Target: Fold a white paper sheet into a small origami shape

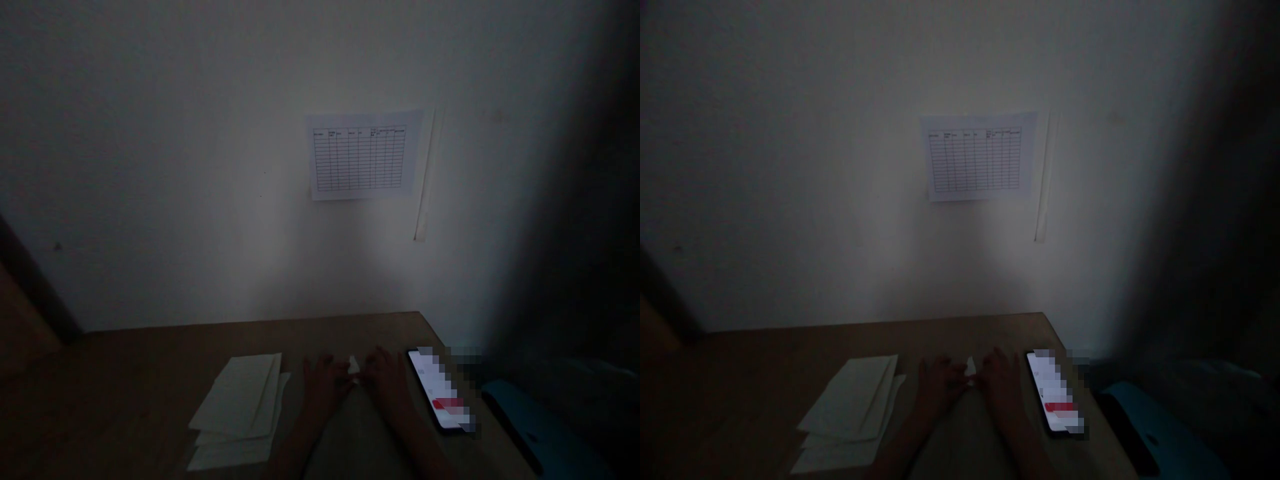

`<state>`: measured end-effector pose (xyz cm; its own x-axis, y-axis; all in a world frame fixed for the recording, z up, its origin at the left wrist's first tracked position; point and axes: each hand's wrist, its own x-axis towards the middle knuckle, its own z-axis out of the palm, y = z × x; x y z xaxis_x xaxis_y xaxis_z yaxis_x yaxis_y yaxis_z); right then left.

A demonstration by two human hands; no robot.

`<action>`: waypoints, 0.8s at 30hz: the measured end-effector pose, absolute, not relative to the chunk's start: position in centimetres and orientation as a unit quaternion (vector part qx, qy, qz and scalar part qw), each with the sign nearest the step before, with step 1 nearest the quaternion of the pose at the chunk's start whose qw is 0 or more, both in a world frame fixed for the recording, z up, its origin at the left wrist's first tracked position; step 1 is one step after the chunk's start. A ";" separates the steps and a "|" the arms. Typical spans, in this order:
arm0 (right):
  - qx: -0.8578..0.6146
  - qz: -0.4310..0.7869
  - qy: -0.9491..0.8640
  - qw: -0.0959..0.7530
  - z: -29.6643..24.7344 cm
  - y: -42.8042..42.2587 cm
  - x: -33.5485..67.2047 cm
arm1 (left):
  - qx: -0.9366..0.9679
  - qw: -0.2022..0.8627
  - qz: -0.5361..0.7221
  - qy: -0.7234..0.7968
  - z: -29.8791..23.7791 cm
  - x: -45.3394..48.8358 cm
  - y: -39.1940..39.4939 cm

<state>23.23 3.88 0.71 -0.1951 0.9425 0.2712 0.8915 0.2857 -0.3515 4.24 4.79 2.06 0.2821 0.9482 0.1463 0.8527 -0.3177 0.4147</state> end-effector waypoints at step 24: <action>-0.592 0.047 -0.764 0.254 0.7 3.8 23.7 | 0.774 0.113 0.186 0.594 2.3 4.7 4.5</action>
